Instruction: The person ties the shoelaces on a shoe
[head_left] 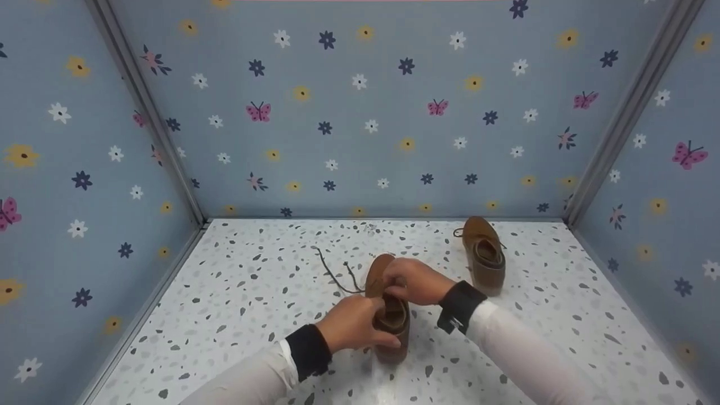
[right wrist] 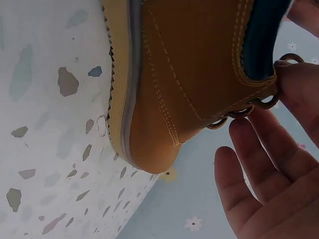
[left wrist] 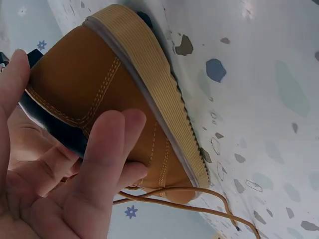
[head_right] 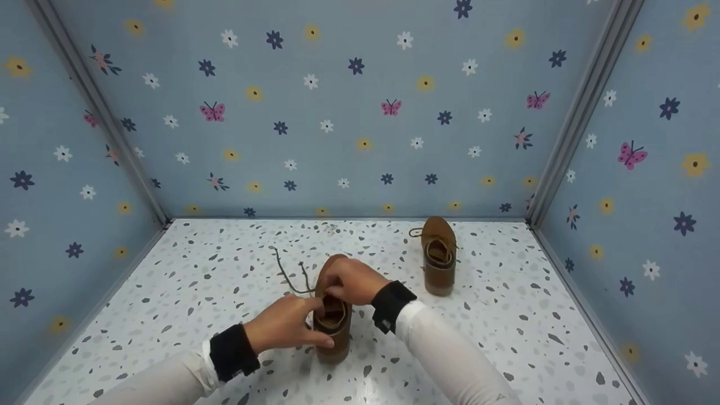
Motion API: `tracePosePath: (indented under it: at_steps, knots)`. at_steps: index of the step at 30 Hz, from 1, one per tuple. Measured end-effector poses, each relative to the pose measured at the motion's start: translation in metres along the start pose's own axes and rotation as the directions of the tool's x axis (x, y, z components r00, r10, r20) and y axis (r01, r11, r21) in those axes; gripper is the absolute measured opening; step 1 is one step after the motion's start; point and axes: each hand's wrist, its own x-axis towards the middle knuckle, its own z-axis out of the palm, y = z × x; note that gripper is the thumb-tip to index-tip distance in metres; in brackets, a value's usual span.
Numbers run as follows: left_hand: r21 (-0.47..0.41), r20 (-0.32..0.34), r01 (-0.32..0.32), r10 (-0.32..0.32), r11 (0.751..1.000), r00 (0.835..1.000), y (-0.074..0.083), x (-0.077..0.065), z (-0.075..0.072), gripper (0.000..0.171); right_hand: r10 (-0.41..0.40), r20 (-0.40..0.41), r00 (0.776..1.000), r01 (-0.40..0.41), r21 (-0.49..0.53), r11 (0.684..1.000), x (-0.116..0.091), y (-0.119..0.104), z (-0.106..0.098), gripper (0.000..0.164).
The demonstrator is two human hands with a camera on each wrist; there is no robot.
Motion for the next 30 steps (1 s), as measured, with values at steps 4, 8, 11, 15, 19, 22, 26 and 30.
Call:
tracePosePath:
  at_steps: [4, 8, 11, 15, 19, 22, 26, 30]
  knots:
    - [0.021, -0.002, -0.013, 0.013, 1.0, 1.0, -0.002, -0.001, 0.001, 0.055, 0.095, 0.067, 0.993, -0.099, 0.069, 0.993, 0.0, -0.001, -0.003, 0.006]
    - [0.054, -0.003, -0.016, 0.016, 0.998, 1.0, -0.002, -0.001, 0.001, 0.054, 0.165, 0.138, 0.976, -0.193, 0.216, 0.957, -0.003, 0.002, -0.009, 0.011]
    - [0.072, 0.0, -0.013, 0.013, 0.997, 1.0, -0.003, 0.0, 0.001, 0.055, 0.198, 0.148, 0.969, -0.237, 0.331, 0.913, -0.004, 0.007, -0.012, 0.012]
    - [0.1, 0.001, -0.015, 0.015, 0.995, 1.0, -0.003, 0.0, 0.0, 0.057, 0.228, 0.142, 0.963, -0.267, 0.408, 0.873, -0.002, 0.01, -0.018, 0.021]
    - [0.11, 0.007, -0.008, 0.007, 0.994, 1.0, -0.002, 0.0, -0.002, 0.058, 0.266, 0.166, 0.949, -0.313, 0.452, 0.835, -0.002, 0.011, -0.026, 0.03]
    - [0.106, 0.02, 0.0, -0.002, 0.994, 1.0, -0.001, 0.0, -0.003, 0.058, 0.315, 0.194, 0.929, -0.37, 0.522, 0.768, -0.003, 0.012, -0.03, 0.035]
    - [0.104, 0.032, 0.009, -0.012, 0.995, 0.999, -0.001, 0.0, -0.003, 0.058, 0.353, 0.187, 0.917, -0.39, 0.607, 0.692, -0.002, 0.015, -0.034, 0.037]
    - [0.106, 0.037, 0.008, -0.012, 0.994, 0.999, -0.001, 0.001, -0.003, 0.058, 0.354, 0.129, 0.926, -0.364, 0.543, 0.757, -0.002, 0.015, -0.038, 0.034]
